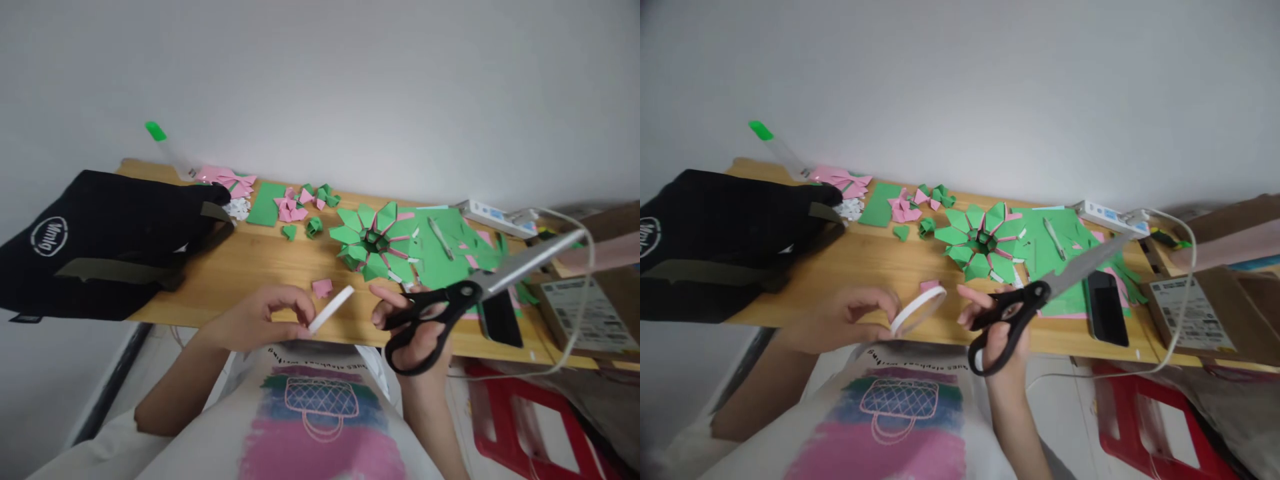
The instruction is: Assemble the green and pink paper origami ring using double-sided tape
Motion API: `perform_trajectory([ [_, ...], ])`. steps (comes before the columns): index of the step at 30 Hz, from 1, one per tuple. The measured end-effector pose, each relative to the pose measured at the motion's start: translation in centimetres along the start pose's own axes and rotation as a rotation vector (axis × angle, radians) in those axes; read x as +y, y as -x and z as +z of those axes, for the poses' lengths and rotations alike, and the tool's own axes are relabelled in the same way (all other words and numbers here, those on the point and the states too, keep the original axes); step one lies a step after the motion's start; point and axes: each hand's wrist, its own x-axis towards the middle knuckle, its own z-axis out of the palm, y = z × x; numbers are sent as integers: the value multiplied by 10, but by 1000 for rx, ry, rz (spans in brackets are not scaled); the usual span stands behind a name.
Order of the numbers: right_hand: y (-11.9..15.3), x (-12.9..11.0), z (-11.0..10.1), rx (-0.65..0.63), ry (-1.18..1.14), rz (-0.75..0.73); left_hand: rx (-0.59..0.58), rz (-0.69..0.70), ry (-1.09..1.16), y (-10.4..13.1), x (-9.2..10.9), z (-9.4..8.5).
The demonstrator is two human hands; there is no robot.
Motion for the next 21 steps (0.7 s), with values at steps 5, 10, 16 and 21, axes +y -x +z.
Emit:
perform_trajectory([
  [5, 6, 0, 4, -38, -41, 46, -182, 2, 185, -8, 11, 18],
  [10, 12, -3, -4, 83, -8, 100, -147, -23, 154, -12, 9, 30],
  [16, 15, -15, -1, 187, 213, 40, -192, 37, -64, -13, 7, 34],
  [21, 15, -20, 3, 231, 290, 71, -181, 74, -158, -12, 9, 34],
])
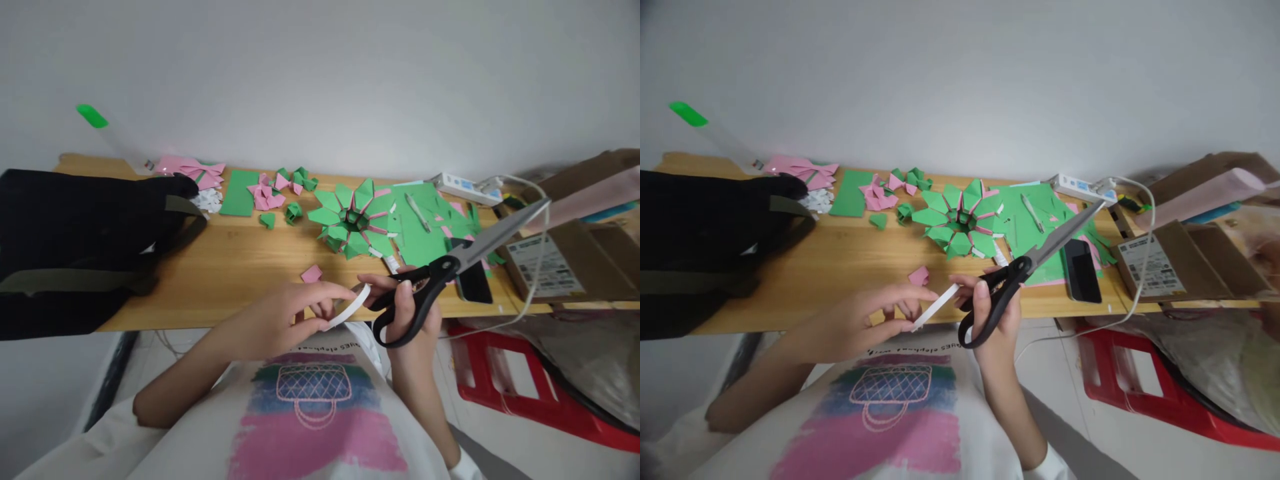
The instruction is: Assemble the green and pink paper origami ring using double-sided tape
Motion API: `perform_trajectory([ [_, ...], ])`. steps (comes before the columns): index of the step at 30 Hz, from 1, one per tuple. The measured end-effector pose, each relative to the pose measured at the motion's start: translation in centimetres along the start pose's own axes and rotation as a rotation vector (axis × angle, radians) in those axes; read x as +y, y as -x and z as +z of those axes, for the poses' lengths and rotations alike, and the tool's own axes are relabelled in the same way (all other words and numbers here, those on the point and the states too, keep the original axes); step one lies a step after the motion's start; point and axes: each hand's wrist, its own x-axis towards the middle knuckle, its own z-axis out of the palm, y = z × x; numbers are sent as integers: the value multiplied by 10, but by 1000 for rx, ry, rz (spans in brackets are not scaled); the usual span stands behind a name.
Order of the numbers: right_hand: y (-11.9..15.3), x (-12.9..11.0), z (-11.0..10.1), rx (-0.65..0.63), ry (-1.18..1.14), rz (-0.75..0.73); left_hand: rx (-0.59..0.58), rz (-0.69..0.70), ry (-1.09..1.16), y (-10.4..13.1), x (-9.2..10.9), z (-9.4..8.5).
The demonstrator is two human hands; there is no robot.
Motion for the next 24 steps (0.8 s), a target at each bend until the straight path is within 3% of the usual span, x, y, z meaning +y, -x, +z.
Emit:
perform_trajectory([
  [8, -2, 4, 2, 3, -45, 7, -46, -21, -68, -2, 5, -1],
  [12, -3, 9, 1, -17, -65, 60, -66, -9, 14, -4, 6, -1],
  [19, -18, 28, -24, -144, -235, 13, 18, -52, 322, 0, 11, -11],
  [24, -21, 28, -38, -346, -386, 16, 33, -91, 494, -2, 11, -19],
])
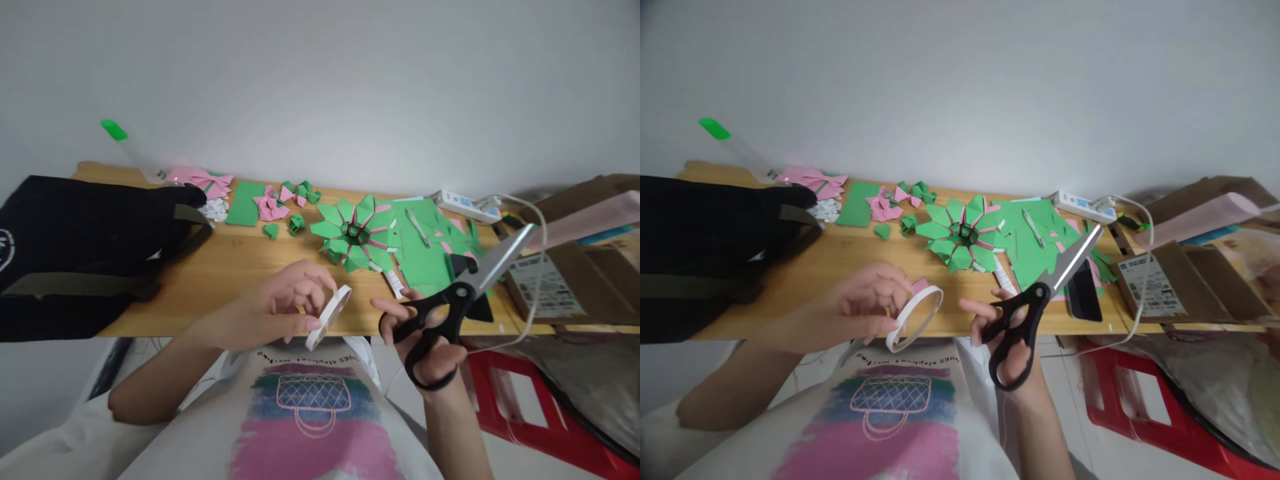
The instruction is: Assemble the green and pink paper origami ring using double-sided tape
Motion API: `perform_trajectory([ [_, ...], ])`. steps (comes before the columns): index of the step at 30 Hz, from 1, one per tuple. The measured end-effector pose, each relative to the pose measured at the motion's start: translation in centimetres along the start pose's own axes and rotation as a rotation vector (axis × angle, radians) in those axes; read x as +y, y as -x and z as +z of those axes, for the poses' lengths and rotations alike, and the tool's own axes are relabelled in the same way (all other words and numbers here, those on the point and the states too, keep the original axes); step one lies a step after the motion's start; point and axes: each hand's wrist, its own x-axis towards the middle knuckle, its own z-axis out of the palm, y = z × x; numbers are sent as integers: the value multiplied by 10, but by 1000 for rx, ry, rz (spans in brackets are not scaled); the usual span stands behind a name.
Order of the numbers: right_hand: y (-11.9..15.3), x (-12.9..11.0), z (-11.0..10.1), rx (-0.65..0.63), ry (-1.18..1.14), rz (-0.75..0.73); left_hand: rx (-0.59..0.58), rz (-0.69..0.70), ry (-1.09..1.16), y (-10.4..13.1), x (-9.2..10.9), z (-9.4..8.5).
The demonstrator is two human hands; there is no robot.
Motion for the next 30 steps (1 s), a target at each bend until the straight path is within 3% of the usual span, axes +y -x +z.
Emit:
perform_trajectory([
  [3, 5, -4, 0, -141, -26, 41, 19, -2, 22, -3, -2, -2],
  [5, 7, -6, -2, -170, 10, 61, 31, -1, 31, -3, -4, -1],
  [10, 7, -7, -15, -55, 182, -76, 79, -45, -3, -4, -6, 0],
  [15, 9, -3, -29, 12, 315, -21, 41, -34, -7, -6, -11, -2],
  [21, 10, 11, -28, -189, 46, 64, -8, -58, 0, -7, -9, -2],
  [27, 25, 16, -21, -451, -102, 359, -7, -77, 52, -9, 0, -3],
  [30, 30, 17, -23, -527, -147, 422, -12, -78, 90, -9, 2, -3],
])
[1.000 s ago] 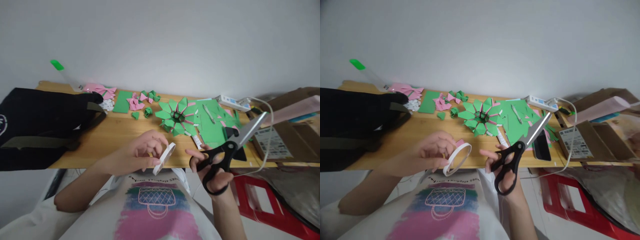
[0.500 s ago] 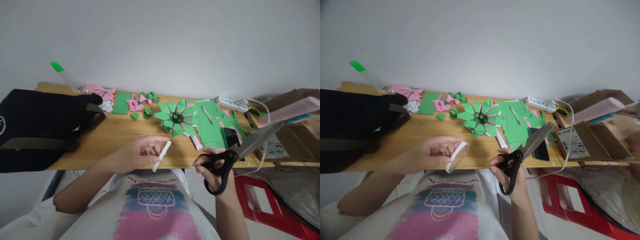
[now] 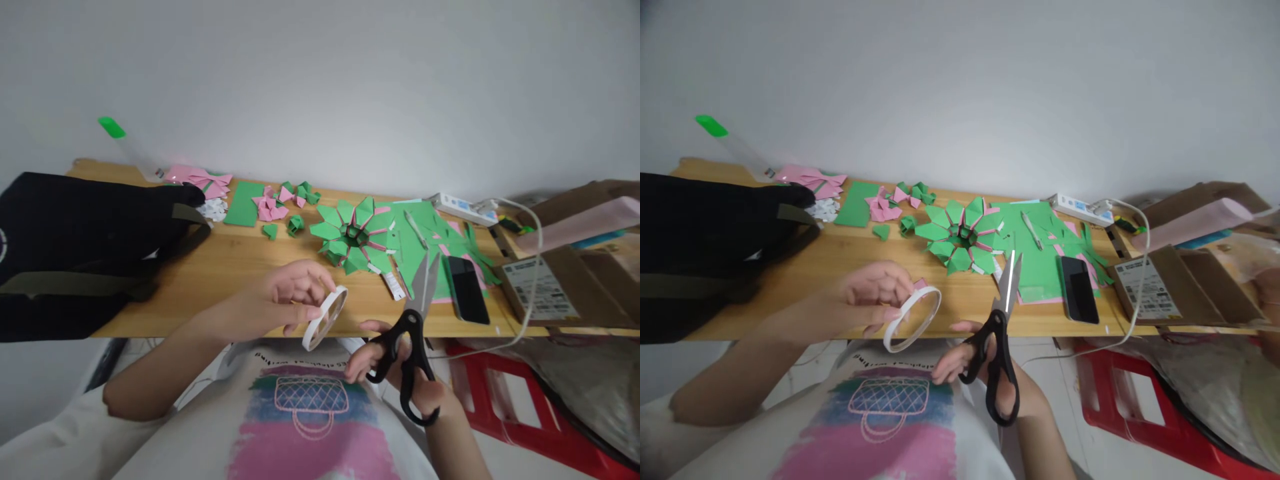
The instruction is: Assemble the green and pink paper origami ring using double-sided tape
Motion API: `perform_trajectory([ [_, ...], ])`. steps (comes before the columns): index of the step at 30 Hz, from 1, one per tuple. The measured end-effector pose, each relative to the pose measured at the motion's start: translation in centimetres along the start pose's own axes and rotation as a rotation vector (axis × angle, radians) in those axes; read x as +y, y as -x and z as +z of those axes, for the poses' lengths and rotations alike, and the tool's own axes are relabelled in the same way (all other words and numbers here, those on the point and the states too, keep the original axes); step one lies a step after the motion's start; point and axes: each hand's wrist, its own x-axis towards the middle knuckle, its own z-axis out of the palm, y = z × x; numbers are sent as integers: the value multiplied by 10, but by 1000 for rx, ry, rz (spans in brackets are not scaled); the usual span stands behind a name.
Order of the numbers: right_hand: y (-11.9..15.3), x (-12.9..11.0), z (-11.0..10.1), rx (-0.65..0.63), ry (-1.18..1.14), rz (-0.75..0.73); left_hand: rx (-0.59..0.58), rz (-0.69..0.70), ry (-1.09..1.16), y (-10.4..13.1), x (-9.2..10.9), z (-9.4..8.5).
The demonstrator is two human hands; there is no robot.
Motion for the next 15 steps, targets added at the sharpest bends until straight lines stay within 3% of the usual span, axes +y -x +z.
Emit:
perform_trajectory([
  [5, -1, -2, -12, 180, 87, -180, 6, -23, 15, 0, 1, 1],
  [10, -4, -11, -15, 371, 390, -173, -15, -16, 10, -1, -2, -1],
  [15, 2, -18, -21, 490, 610, -338, -22, -34, -26, -5, -5, -3],
])
